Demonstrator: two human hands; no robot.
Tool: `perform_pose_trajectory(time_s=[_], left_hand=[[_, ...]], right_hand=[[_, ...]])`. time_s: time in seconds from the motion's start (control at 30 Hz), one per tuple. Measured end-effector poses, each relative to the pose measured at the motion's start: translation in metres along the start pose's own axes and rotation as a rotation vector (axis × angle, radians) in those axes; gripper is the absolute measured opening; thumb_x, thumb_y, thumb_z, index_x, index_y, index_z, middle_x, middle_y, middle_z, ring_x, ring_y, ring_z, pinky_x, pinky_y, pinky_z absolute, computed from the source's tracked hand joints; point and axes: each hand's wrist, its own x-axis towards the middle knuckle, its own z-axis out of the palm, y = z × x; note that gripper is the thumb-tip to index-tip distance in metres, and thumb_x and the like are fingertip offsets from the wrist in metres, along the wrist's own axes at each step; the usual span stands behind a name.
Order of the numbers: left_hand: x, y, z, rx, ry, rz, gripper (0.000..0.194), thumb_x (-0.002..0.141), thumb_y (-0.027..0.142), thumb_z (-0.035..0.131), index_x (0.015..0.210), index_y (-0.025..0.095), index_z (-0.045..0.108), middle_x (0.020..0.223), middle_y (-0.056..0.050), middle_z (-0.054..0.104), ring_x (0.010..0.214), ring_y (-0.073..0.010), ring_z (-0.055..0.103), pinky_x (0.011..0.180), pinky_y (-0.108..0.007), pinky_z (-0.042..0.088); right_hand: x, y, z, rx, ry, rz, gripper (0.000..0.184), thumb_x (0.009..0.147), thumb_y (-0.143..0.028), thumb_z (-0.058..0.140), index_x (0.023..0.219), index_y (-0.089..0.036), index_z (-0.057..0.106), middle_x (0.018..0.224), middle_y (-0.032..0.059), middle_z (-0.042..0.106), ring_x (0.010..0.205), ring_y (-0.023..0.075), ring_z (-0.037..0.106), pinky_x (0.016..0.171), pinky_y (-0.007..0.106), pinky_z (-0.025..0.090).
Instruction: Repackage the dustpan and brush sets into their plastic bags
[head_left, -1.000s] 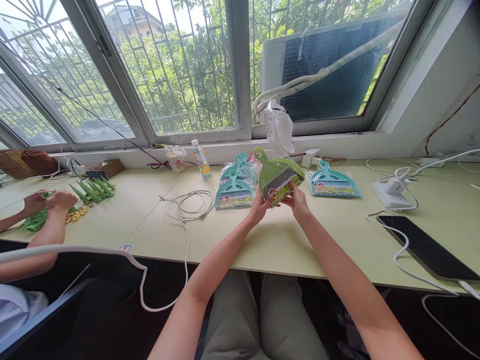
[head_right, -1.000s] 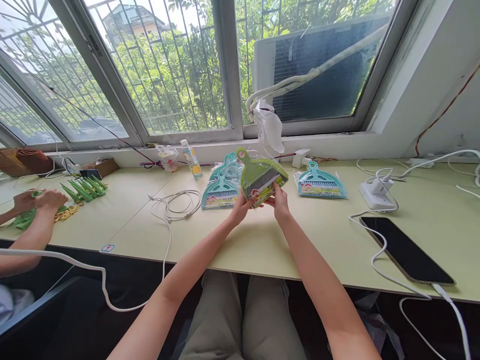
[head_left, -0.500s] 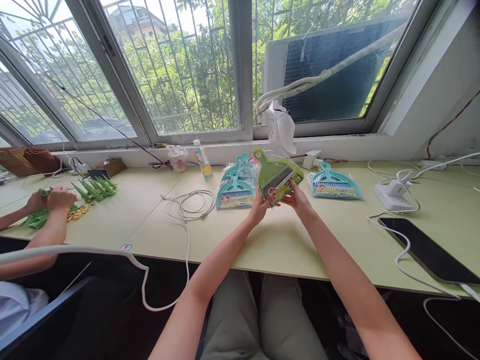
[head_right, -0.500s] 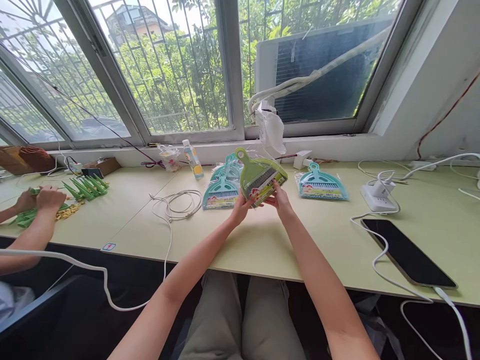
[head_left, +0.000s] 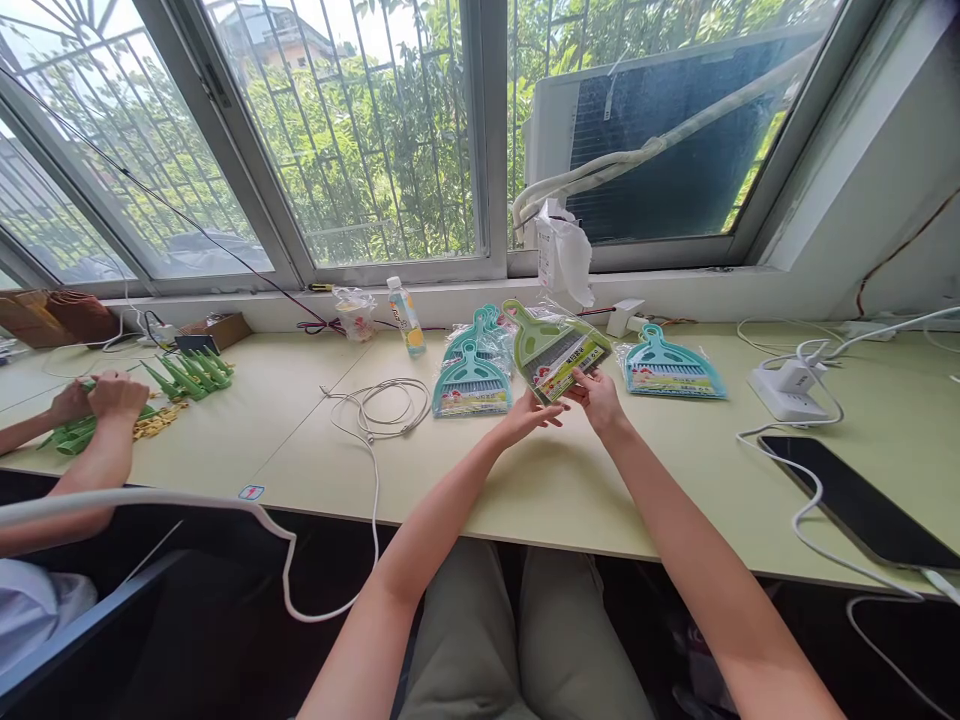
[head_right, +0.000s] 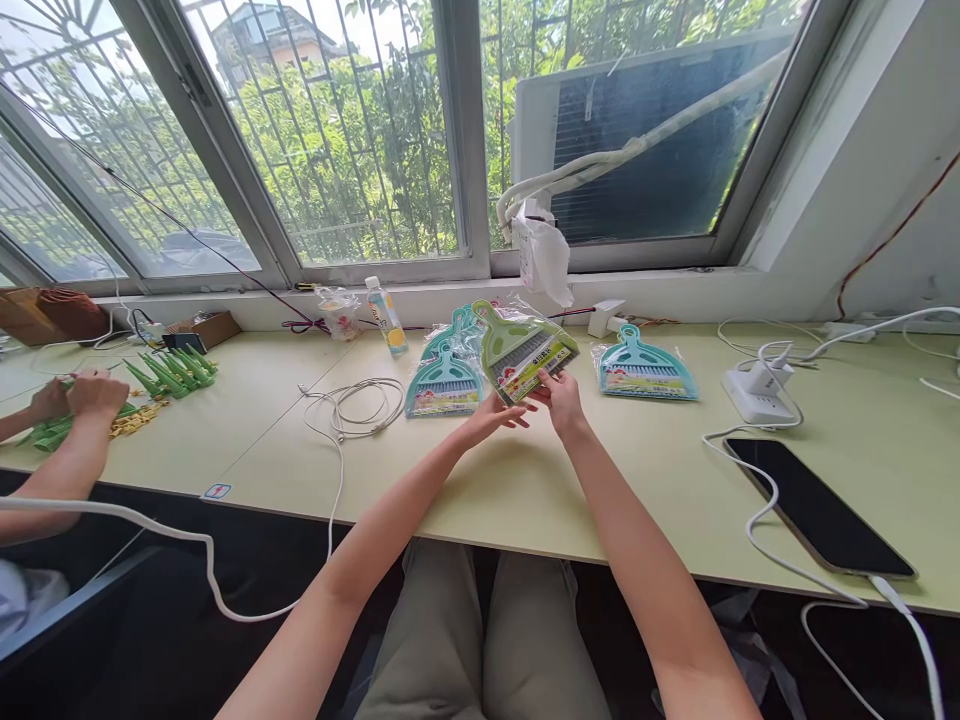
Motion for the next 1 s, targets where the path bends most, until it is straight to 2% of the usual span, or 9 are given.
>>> perform_pose_trajectory(time_s=[0.1,0.23,0.33,0.43,0.5,0.63,0.7,0.87,1.0], left_hand=[[-0.003,0.009,-0.002,-0.061,0.011,-0.009,0.061,0.080,0.051,0.065,0.129,0.024,0.044,0.121,-0.015,0.064,0.093,-0.0228,0.068,0.080,-0.039,0.052],[0.000,0.017,-0.011,-0.303,0.216,0.079,0.055,0.082,0.059,0.058,0.125,0.026,0.050,0.133,-0.011,0.057,0.115,-0.0257,0.059,0.086,-0.040,0.054],[0.006,0.014,-0.009,-0.432,0.333,0.168,0.053,0.081,0.053,0.064,0.125,0.026,0.051,0.133,-0.008,0.057,0.122,-0.0245,0.054,0.094,-0.039,0.051],[0.010,0.005,0.002,-0.441,0.395,0.127,0.060,0.076,0.044,0.073,0.127,0.027,0.047,0.131,-0.007,0.059,0.119,-0.0245,0.057,0.096,-0.040,0.051],[0.010,0.000,0.009,-0.423,0.381,0.082,0.061,0.076,0.043,0.073,0.128,0.027,0.046,0.133,-0.008,0.057,0.118,-0.0251,0.058,0.096,-0.043,0.050],[0.007,-0.002,0.014,-0.335,0.146,-0.029,0.054,0.079,0.050,0.069,0.124,0.025,0.052,0.129,-0.012,0.059,0.116,-0.0281,0.060,0.098,-0.050,0.047],[0.008,-0.001,0.011,-0.316,0.102,-0.062,0.053,0.080,0.053,0.066,0.123,0.025,0.053,0.128,-0.012,0.060,0.117,-0.0296,0.059,0.097,-0.051,0.047],[0.011,0.003,-0.006,-0.362,0.329,0.066,0.054,0.078,0.048,0.068,0.124,0.027,0.049,0.131,-0.009,0.058,0.122,-0.0275,0.055,0.096,-0.045,0.050],[0.009,0.005,-0.011,-0.353,0.352,0.145,0.064,0.074,0.039,0.075,0.127,0.024,0.043,0.123,-0.008,0.063,0.114,-0.0263,0.060,0.095,-0.045,0.050]], right_hand=[[0.000,0.000,0.000,0.027,0.006,-0.033,0.020,0.074,-0.025,0.074,0.085,-0.020,0.059,0.078,0.0006,0.071,0.071,0.0180,0.071,0.066,0.033,0.063],[0.002,-0.001,-0.001,0.027,0.034,-0.030,0.020,0.074,-0.026,0.074,0.086,-0.020,0.058,0.079,-0.0006,0.071,0.070,0.0166,0.071,0.064,0.031,0.062],[0.001,0.000,0.001,0.008,0.004,-0.022,0.025,0.071,-0.027,0.076,0.087,-0.019,0.059,0.080,0.0006,0.071,0.072,0.0177,0.071,0.063,0.031,0.062],[-0.002,0.003,0.004,-0.007,-0.027,-0.038,0.030,0.068,-0.029,0.078,0.090,-0.019,0.059,0.082,0.0016,0.071,0.075,0.0193,0.072,0.064,0.033,0.062],[-0.004,0.005,0.006,-0.011,-0.014,-0.053,0.030,0.069,-0.031,0.077,0.090,-0.020,0.059,0.082,0.0014,0.071,0.077,0.0198,0.072,0.064,0.034,0.062],[-0.003,0.006,0.005,0.005,0.058,-0.059,0.025,0.071,-0.030,0.075,0.087,-0.021,0.058,0.081,0.0009,0.071,0.079,0.0196,0.072,0.065,0.033,0.062],[-0.002,0.005,0.004,0.006,0.078,-0.048,0.024,0.072,-0.029,0.074,0.088,-0.021,0.058,0.083,0.0012,0.071,0.078,0.0191,0.072,0.066,0.032,0.062],[-0.003,0.005,0.007,0.001,0.070,-0.032,0.024,0.073,-0.029,0.073,0.091,-0.022,0.058,0.083,-0.0001,0.071,0.074,0.0174,0.071,0.066,0.033,0.062],[-0.006,0.008,0.010,-0.004,0.036,-0.037,0.024,0.073,-0.029,0.071,0.092,-0.021,0.059,0.085,0.0007,0.071,0.073,0.0169,0.071,0.065,0.032,0.061]])
